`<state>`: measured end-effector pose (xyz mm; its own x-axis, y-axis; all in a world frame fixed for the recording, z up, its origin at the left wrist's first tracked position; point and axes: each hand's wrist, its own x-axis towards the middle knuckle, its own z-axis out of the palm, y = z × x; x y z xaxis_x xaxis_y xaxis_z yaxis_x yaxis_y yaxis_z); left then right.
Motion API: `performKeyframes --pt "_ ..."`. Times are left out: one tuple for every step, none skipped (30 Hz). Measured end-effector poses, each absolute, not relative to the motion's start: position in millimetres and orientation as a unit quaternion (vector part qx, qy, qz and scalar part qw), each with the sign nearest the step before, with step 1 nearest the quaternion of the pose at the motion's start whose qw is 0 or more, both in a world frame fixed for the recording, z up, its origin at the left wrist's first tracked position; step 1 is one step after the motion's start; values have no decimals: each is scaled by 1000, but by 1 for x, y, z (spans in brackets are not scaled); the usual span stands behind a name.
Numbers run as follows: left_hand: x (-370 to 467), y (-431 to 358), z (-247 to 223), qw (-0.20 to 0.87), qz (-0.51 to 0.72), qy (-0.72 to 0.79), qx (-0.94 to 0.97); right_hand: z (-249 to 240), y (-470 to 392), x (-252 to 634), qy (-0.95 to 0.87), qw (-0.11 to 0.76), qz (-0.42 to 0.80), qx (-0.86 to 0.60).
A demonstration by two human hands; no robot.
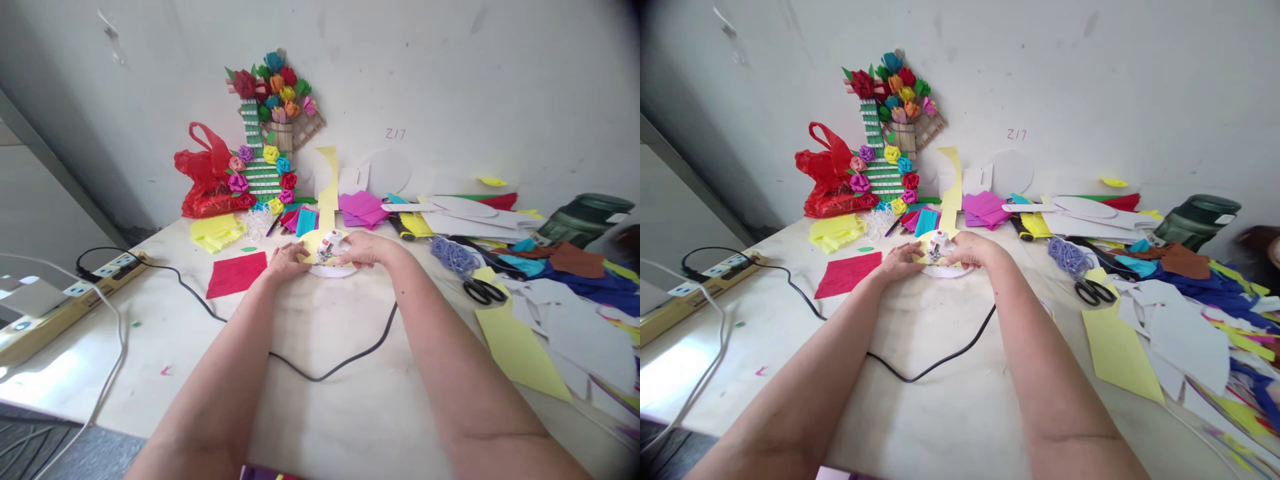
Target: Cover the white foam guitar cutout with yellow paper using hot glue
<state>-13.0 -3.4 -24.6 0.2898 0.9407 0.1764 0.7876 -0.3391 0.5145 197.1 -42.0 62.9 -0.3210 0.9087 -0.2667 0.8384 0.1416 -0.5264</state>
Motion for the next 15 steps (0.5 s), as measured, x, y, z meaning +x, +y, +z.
performKeyframes --pt "-13 -3 -25 166 230 549 787 63 -42 196 -753 54 303 -581" --pt "-14 -3 -26 165 230 549 787 64 -42 196 -754 50 301 -582" --pt "-14 -2 -26 164 228 550 787 64 -42 195 -754 45 299 -583" --pt "-14 -2 -27 164 226 551 787 65 -42 195 -755 40 297 -584" --pt "-14 -1 -27 164 224 552 786 66 -42 194 -755 36 293 -586" --pt "-15 -1 -28 165 223 553 786 67 -42 193 -754 31 289 -589" --pt "-15 -1 -28 165 223 553 785 68 -42 192 -753 26 286 -593" --pt "-15 -1 -28 165 221 554 786 69 -42 191 -751 21 282 -597" --pt "-14 -1 -28 165 219 555 786 69 -42 190 -749 16 280 -601" --pt "-14 -1 -28 165 216 556 785 70 -41 189 -747 10 278 -604" --pt "-14 -2 -28 166 213 558 785 71 -41 188 -745 4 277 -607" --pt "-14 -2 -28 166 210 560 784 71 -41 188 -743 -1 276 -609" --pt "-14 -3 -27 166 208 561 784 72 -41 187 -742 -5 275 -612" --pt "-13 -3 -27 165 206 563 783 72 -40 186 -741 -9 273 -614" --pt "-13 -4 -26 165 204 564 783 72 -40 186 -740 -13 272 -616"
